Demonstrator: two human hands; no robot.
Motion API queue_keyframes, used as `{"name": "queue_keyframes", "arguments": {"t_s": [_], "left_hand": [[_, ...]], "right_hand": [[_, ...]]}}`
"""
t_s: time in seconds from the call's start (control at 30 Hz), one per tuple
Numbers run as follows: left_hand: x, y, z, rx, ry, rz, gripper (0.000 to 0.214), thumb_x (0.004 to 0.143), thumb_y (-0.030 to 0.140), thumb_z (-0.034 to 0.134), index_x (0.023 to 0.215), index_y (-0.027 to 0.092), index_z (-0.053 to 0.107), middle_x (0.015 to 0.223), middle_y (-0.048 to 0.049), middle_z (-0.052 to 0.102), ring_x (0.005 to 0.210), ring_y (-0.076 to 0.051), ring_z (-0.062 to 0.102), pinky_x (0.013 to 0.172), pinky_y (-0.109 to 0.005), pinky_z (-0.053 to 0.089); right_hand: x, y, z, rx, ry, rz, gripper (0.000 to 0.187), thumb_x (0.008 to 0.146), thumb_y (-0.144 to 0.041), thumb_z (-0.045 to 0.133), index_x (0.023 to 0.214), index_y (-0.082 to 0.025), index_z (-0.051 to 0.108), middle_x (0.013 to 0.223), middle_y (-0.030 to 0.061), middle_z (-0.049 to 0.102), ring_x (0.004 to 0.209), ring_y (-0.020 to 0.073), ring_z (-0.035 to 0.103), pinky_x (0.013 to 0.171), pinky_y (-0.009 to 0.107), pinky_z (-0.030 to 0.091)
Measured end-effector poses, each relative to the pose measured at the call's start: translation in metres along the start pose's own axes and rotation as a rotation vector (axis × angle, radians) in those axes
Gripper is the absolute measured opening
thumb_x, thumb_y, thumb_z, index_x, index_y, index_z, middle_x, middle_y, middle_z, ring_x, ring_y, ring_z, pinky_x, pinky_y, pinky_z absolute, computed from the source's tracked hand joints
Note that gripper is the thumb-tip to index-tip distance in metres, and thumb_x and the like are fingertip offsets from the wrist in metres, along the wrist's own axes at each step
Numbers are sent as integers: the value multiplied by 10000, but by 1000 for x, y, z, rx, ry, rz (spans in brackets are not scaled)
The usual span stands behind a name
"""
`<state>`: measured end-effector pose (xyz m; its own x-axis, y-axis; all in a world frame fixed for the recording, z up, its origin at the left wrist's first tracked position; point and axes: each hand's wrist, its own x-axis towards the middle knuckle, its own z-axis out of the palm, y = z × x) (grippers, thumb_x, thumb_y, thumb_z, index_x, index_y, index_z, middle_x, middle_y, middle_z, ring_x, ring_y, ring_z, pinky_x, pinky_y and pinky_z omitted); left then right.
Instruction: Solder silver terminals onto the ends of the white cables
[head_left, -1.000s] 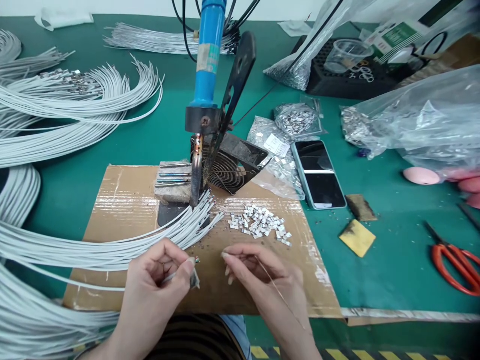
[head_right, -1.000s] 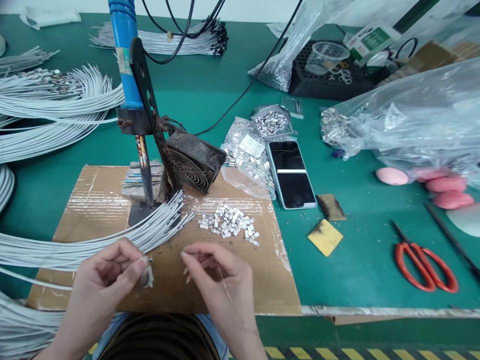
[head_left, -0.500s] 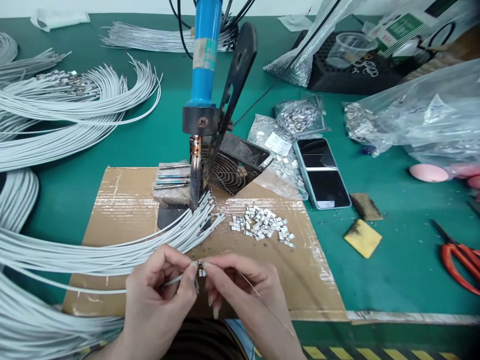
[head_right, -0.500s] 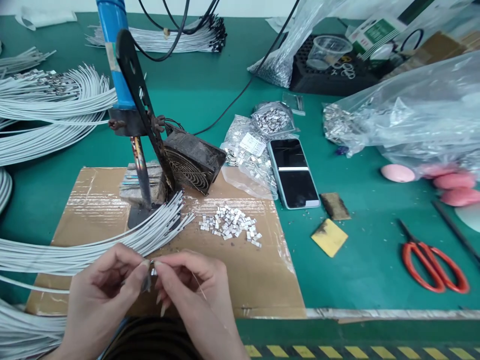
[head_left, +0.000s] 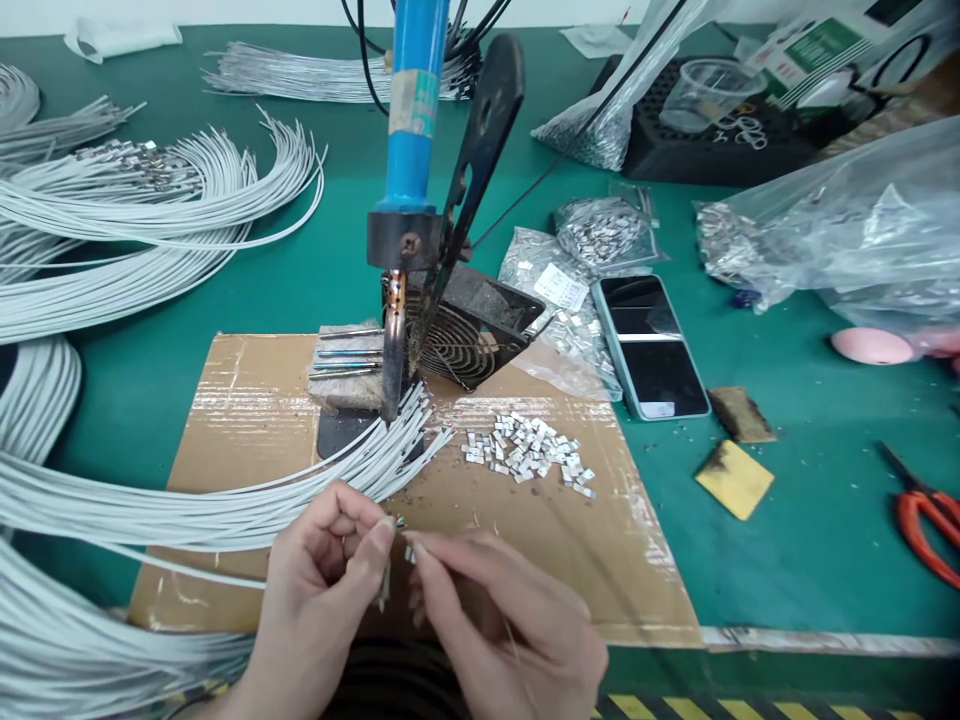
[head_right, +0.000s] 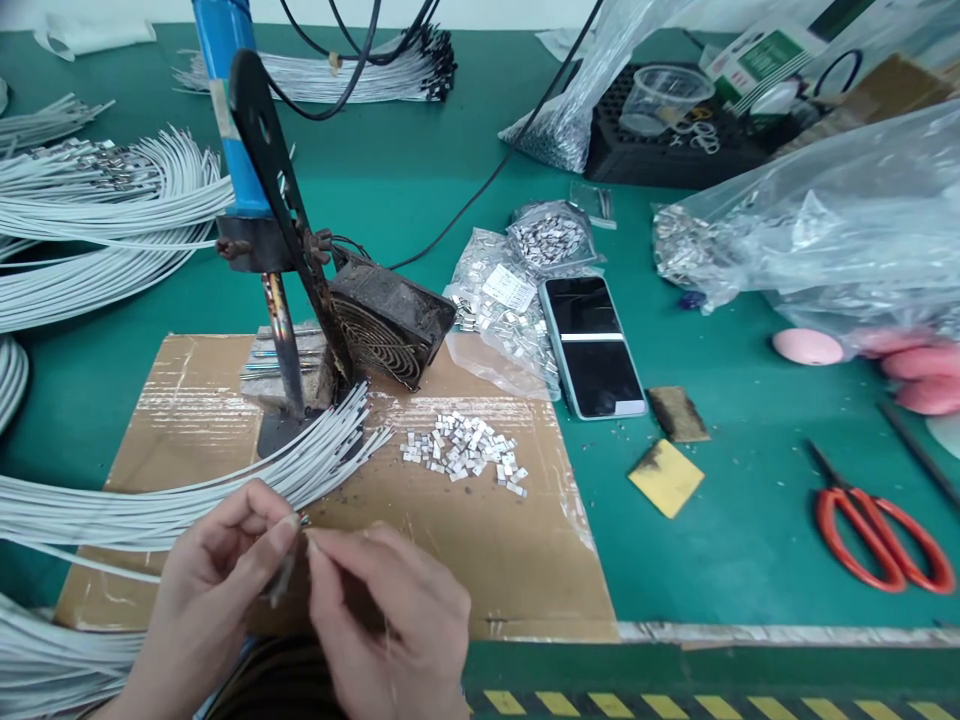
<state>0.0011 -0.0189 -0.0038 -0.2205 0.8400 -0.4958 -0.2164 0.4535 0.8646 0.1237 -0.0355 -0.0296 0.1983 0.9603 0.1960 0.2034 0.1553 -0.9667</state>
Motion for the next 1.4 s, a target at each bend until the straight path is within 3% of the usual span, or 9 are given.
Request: {"name": "queue_keyframes", "arguments": {"t_s": [0.2,0.37,0.7,0.9,1.07,1.2,1.4], "left_hand": [[1,4,-4,24,-2,-1,297,738,306,895,638,177,647,510,68,535,473,-64,417,468,-148,331],[0,7,-3,35,4,-15,286,708,303,892,615,175,654,497,69,514,465,-67,391,457,-156,314],[0,2,-5,30,-19,-36,281,718,320,887,617,195,657,514,66,503,482,-87,374,453,-179,304],[-2,0,-5,14,-36,-46,339,742,405,902,639,189,662,510,64,504,476,-80,370,453,-177,290],[-3,-5,-10,-65,-84,-83,430,762,542,895,692,181,672,552,54,536,502,-80,389,477,-168,325],[-2,-8,-12,-87,-134,-97,410,799,531,877,720,184,673,579,51,539,523,-86,392,498,-177,339],[-2,-2,-3,-73,-62,-101,487,703,569,927,675,165,657,538,62,525,501,-69,383,486,-162,316]], "right_hand": [[11,7,-13,91,-107,148,175,904,-157,753,975,-259,877,666,6,738,532,134,675,502,220,543],[12,7,-11,143,-114,121,262,861,-81,768,957,-296,884,737,5,764,574,130,684,554,208,587],[12,9,-12,110,-157,78,190,861,-87,783,907,-259,848,752,8,780,600,142,705,562,216,594],[14,6,-12,58,-170,-16,224,844,-36,788,897,-253,807,767,-21,775,629,120,708,593,196,591],[6,4,-4,14,-26,-174,334,859,24,722,997,-272,794,797,15,777,652,167,716,617,284,611],[0,8,1,-60,17,-288,420,835,61,719,1078,-276,784,819,37,787,645,187,721,575,304,610],[6,13,-9,1,-109,-231,372,863,67,690,1047,-243,784,838,43,780,699,176,722,624,287,617]]}}
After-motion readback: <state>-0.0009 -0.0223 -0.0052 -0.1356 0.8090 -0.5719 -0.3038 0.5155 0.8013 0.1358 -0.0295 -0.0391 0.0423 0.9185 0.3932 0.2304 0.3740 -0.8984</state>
